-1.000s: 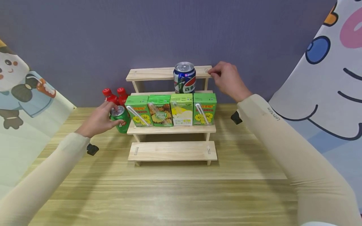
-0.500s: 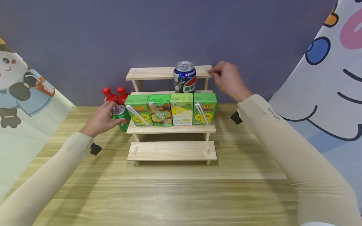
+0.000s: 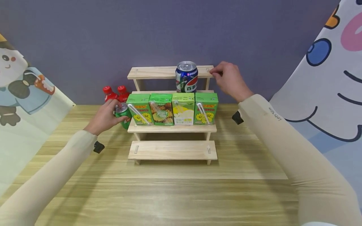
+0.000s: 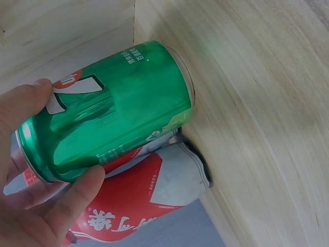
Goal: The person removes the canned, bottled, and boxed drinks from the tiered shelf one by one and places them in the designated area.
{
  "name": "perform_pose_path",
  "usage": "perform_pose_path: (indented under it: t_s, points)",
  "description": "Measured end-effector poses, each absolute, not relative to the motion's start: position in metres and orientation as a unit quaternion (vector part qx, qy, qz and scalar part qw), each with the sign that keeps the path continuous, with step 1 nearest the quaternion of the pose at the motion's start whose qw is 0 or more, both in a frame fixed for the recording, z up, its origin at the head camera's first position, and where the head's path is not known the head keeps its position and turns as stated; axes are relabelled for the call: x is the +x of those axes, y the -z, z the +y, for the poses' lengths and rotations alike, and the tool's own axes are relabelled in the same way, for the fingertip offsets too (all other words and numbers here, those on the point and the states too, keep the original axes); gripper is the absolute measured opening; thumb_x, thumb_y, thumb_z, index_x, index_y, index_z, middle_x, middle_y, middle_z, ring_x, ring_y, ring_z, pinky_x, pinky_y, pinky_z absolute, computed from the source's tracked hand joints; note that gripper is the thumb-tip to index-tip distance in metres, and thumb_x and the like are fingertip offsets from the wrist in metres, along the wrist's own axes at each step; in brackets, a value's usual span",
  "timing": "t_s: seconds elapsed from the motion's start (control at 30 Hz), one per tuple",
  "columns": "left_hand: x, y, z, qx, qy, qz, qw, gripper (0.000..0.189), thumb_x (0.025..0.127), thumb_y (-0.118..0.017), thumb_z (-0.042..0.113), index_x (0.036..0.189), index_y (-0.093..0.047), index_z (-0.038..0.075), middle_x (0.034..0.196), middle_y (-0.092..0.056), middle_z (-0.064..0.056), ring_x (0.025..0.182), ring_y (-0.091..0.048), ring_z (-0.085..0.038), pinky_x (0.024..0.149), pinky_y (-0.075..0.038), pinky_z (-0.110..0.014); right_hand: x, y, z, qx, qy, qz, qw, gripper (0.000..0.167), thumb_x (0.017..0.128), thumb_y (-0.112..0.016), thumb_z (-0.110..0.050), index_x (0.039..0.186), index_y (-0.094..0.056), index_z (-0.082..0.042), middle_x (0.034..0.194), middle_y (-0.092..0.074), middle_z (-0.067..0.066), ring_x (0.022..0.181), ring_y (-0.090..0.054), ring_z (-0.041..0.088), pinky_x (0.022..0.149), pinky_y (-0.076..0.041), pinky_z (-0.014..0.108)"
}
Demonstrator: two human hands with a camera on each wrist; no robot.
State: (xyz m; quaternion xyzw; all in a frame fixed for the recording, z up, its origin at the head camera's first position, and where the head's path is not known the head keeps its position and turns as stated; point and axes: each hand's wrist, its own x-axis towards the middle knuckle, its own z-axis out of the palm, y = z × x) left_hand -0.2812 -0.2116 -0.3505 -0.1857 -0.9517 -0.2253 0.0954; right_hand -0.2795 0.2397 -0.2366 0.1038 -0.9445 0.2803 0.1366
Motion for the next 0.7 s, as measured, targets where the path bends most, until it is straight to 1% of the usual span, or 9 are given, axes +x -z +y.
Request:
perform_pose_path:
  t_s: [0.17,0.3,0.4,0.5,0.6,0.7]
  points:
    - [-0.281,0.349,-0.211,-0.191,0.217,-0.952,0.104,0.050,0.075,-0.081,0.026,0.107,-0.050,0.003,0.105,-0.049,-0.013,0.088,-0.052,-0.028,0.075,-0.048,-0.044,-0.279,0.235,0.239,0.106,-0.281,-0.944,0.139,0.027,0.098,-0.050,-0.012,0.119,-0.064,-0.002,0.113,-0.057,0.012,0.100,-0.054,0.027,0.083,-0.045,0.040]
    - [-0.279,0.339,-0.211,-0.212,0.207,-0.944,0.145,0.041,0.078,-0.077,0.027,0.102,-0.055,0.001,0.100,-0.051,-0.013,0.084,-0.047,-0.027,0.071,-0.043,-0.041,-0.278,0.235,0.238,0.105,-0.280,-0.944,0.139,0.027,0.098,-0.050,-0.012,0.119,-0.064,-0.002,0.113,-0.058,0.012,0.100,-0.054,0.027,0.083,-0.045,0.040]
    - [-0.275,0.323,-0.208,-0.224,0.211,-0.933,0.188,0.035,0.081,-0.073,0.024,0.101,-0.058,0.000,0.100,-0.053,-0.014,0.082,-0.045,-0.028,0.069,-0.039,-0.043,-0.278,0.235,0.239,0.105,-0.279,-0.944,0.141,0.027,0.098,-0.050,-0.012,0.118,-0.065,-0.002,0.113,-0.058,0.012,0.100,-0.054,0.027,0.083,-0.045,0.040]
    - [-0.268,0.303,-0.203,-0.233,0.217,-0.921,0.223,0.031,0.083,-0.071,0.023,0.102,-0.058,0.001,0.105,-0.054,-0.015,0.087,-0.048,-0.029,0.071,-0.040,-0.044,-0.278,0.234,0.239,0.105,-0.279,-0.944,0.139,0.027,0.098,-0.050,-0.012,0.118,-0.065,-0.002,0.113,-0.058,0.012,0.100,-0.055,0.027,0.082,-0.045,0.040]
    - [-0.258,0.282,-0.196,-0.243,0.220,-0.910,0.252,0.030,0.084,-0.069,0.023,0.103,-0.059,0.002,0.108,-0.054,-0.013,0.085,-0.050,-0.027,0.070,-0.042,-0.042,-0.278,0.235,0.239,0.105,-0.279,-0.944,0.138,0.027,0.098,-0.050,-0.012,0.118,-0.065,-0.002,0.113,-0.057,0.012,0.100,-0.055,0.027,0.082,-0.045,0.040]
    - [-0.246,0.258,-0.184,-0.264,0.227,-0.896,0.276,0.031,0.084,-0.069,0.023,0.106,-0.060,0.002,0.110,-0.055,-0.011,0.081,-0.049,-0.024,0.069,-0.041,-0.038,-0.278,0.235,0.239,0.107,-0.281,-0.944,0.139,0.027,0.098,-0.050,-0.011,0.118,-0.065,-0.002,0.112,-0.057,0.013,0.100,-0.055,0.027,0.083,-0.045,0.040]
